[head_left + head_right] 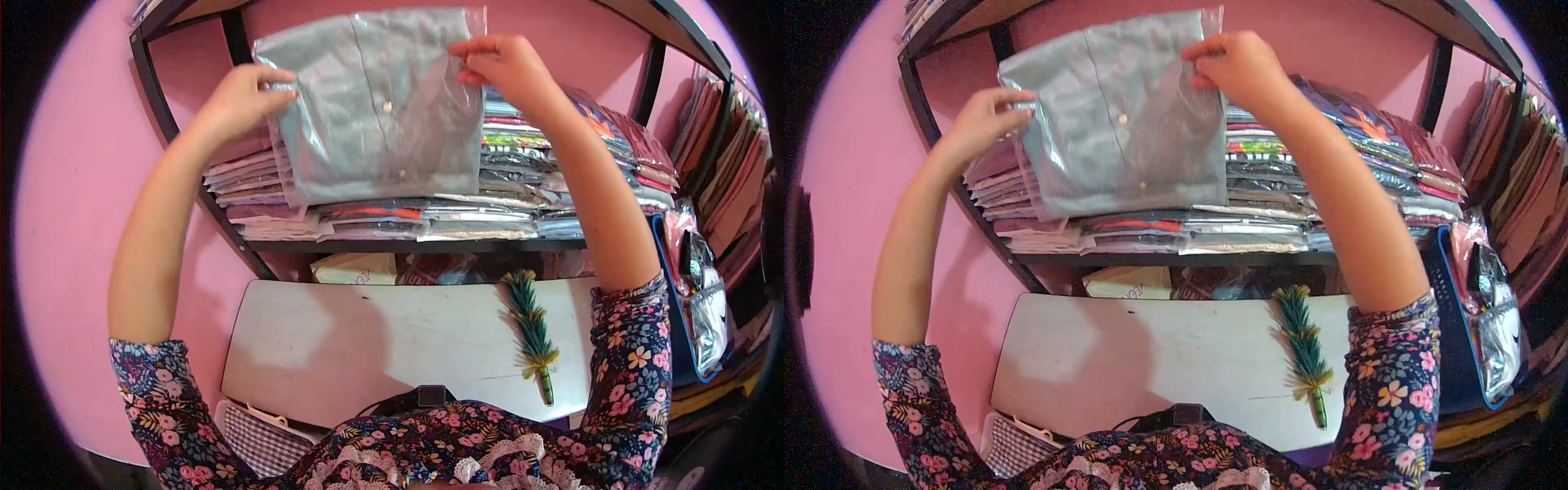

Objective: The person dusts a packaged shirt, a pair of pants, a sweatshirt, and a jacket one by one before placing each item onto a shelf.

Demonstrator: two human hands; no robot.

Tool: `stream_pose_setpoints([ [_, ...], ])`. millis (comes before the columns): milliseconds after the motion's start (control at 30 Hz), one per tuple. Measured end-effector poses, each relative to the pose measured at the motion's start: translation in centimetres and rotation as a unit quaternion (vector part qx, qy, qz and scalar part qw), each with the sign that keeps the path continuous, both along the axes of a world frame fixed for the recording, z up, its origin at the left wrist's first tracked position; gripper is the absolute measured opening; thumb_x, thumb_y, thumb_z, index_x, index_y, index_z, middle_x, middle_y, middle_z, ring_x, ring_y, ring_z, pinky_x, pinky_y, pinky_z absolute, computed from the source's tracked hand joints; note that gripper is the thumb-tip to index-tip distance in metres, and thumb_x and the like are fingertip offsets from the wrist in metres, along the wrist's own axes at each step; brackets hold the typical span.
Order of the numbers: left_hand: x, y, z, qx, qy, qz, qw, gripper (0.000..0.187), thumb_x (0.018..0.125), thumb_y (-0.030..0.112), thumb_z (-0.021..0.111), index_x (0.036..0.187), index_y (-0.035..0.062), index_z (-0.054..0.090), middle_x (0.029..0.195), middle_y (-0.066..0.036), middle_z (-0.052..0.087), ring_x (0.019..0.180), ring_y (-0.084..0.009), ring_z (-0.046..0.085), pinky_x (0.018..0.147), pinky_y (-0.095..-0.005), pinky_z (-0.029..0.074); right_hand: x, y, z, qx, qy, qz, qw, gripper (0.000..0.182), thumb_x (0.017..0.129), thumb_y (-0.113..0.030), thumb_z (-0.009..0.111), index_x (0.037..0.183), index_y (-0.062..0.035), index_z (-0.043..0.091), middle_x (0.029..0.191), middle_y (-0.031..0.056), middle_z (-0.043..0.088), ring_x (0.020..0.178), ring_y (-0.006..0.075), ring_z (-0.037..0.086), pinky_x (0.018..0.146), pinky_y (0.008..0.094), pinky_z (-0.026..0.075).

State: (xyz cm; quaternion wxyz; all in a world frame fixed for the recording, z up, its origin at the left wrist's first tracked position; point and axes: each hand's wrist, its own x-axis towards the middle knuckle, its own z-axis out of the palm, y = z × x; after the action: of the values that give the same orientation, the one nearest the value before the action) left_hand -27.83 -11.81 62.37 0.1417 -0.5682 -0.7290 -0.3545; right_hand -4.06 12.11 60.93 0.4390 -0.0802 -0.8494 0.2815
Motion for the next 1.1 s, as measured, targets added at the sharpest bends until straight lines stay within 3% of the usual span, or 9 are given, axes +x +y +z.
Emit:
stream_pose_setpoints([
  [67, 1.3, -0.4, 2.9, -0.029, -0.093, 0.036, 0.995, 0.033, 0.085, 0.024, 0.061, 0.112, 0.0055, 0.061, 0.072, 0.006, 0.053, 0.055, -0.0028, 0.042, 0.047, -0.0177, 0.033, -0.9, 0.1, 2.2, 0.061, 0.082, 0.001, 0.995, 0.024, 0.077, -0.007, 0.056, 0.097, -0.0017, 0.068, 0.075, 0.0103, 0.068, 0.069, 0.0135, 0.067, 0.068, 0.0266, 0.052],
  [200, -1.1, 0.5, 6.1, 0.004, -0.091, 0.029, 0.995, 0.036, 0.086, 0.033, 0.060, 0.110, 0.0073, 0.063, 0.079, 0.004, 0.057, 0.059, -0.0031, 0.048, 0.050, -0.0154, 0.039, -2.2, -0.4, 6.3, 0.041, 0.059, -0.032, 0.997, 0.031, 0.073, -0.009, 0.062, 0.104, -0.0061, 0.066, 0.089, 0.0239, 0.063, 0.079, 0.0326, 0.064, 0.072, 0.0410, 0.052],
  [233, -1.5, 1.0, 6.6, 0.041, -0.103, 0.037, 0.993, 0.037, 0.086, 0.033, 0.060, 0.111, 0.0062, 0.062, 0.084, 0.002, 0.059, 0.061, -0.0038, 0.051, 0.052, -0.0148, 0.042, -4.0, 0.2, 6.7, 0.064, 0.152, -0.028, 0.986, 0.018, 0.075, -0.007, 0.058, 0.086, -0.0025, 0.071, 0.063, 0.0140, 0.065, 0.053, 0.0259, 0.063, 0.055, 0.0341, 0.053],
  [400, -6.4, 6.4, 7.5, 0.056, -0.156, 0.034, 0.986, 0.045, 0.085, 0.031, 0.062, 0.113, -0.0027, 0.057, 0.102, -0.007, 0.061, 0.079, -0.0095, 0.061, 0.062, -0.0165, 0.051, -9.2, 3.8, 8.1, 0.200, 0.069, -0.162, 0.964, 0.023, 0.073, -0.011, 0.061, 0.093, -0.0025, 0.069, 0.084, 0.0183, 0.067, 0.076, 0.0300, 0.067, 0.071, 0.0359, 0.053],
  [633, -12.0, 14.8, 1.5, 0.018, -0.128, 0.035, 0.991, 0.077, 0.077, 0.050, 0.064, 0.129, -0.0040, 0.043, 0.130, -0.024, 0.045, 0.123, -0.0317, 0.040, 0.103, -0.0389, 0.030, -18.5, 10.5, 5.3, 0.293, -0.082, -0.295, 0.906, 0.022, 0.073, -0.015, 0.056, 0.085, -0.0004, 0.068, 0.096, 0.0205, 0.064, 0.093, 0.0371, 0.061, 0.080, 0.0408, 0.050],
  [667, -13.5, 15.3, 1.2, -0.082, -0.104, -0.057, 0.990, 0.087, 0.077, 0.053, 0.063, 0.135, -0.0042, 0.033, 0.138, -0.028, 0.033, 0.130, -0.0343, 0.032, 0.106, -0.0405, 0.026, -19.1, 10.6, 4.7, 0.295, -0.182, -0.311, 0.885, 0.026, 0.075, -0.016, 0.055, 0.091, -0.0004, 0.068, 0.102, 0.0208, 0.063, 0.098, 0.0362, 0.060, 0.082, 0.0408, 0.049],
  [767, -13.5, 16.2, -2.6, -0.009, 0.087, 0.114, 0.990, 0.080, 0.084, 0.054, 0.054, 0.138, 0.0002, 0.031, 0.144, -0.029, 0.021, 0.134, -0.0388, 0.022, 0.108, -0.0461, 0.020, -20.6, 10.4, 2.4, 0.370, -0.338, -0.321, 0.804, 0.039, 0.079, -0.026, 0.057, 0.111, -0.0029, 0.061, 0.122, 0.0211, 0.053, 0.117, 0.0343, 0.048, 0.091, 0.0451, 0.044],
  [867, -12.9, 14.8, -2.4, 0.092, 0.166, 0.026, 0.981, 0.065, 0.090, 0.048, 0.047, 0.137, 0.0047, 0.035, 0.144, -0.023, 0.025, 0.134, -0.0363, 0.023, 0.109, -0.0483, 0.018, -21.2, 9.7, 2.1, 0.312, -0.336, -0.337, 0.823, 0.057, 0.083, -0.045, 0.053, 0.127, -0.0085, 0.051, 0.138, 0.0179, 0.039, 0.131, 0.0342, 0.032, 0.100, 0.0502, 0.035],
  [1100, -7.8, 11.7, -6.8, 0.011, 0.343, 0.089, 0.935, 0.058, 0.090, 0.043, 0.047, 0.135, 0.0065, 0.040, 0.143, -0.015, 0.034, 0.134, -0.0308, 0.027, 0.108, -0.0516, 0.017, -21.3, 7.1, 1.7, 0.229, -0.313, -0.235, 0.891, 0.061, 0.087, -0.056, 0.041, 0.130, -0.0133, 0.047, 0.132, 0.0157, 0.047, 0.127, 0.0320, 0.038, 0.101, 0.0462, 0.034],
])
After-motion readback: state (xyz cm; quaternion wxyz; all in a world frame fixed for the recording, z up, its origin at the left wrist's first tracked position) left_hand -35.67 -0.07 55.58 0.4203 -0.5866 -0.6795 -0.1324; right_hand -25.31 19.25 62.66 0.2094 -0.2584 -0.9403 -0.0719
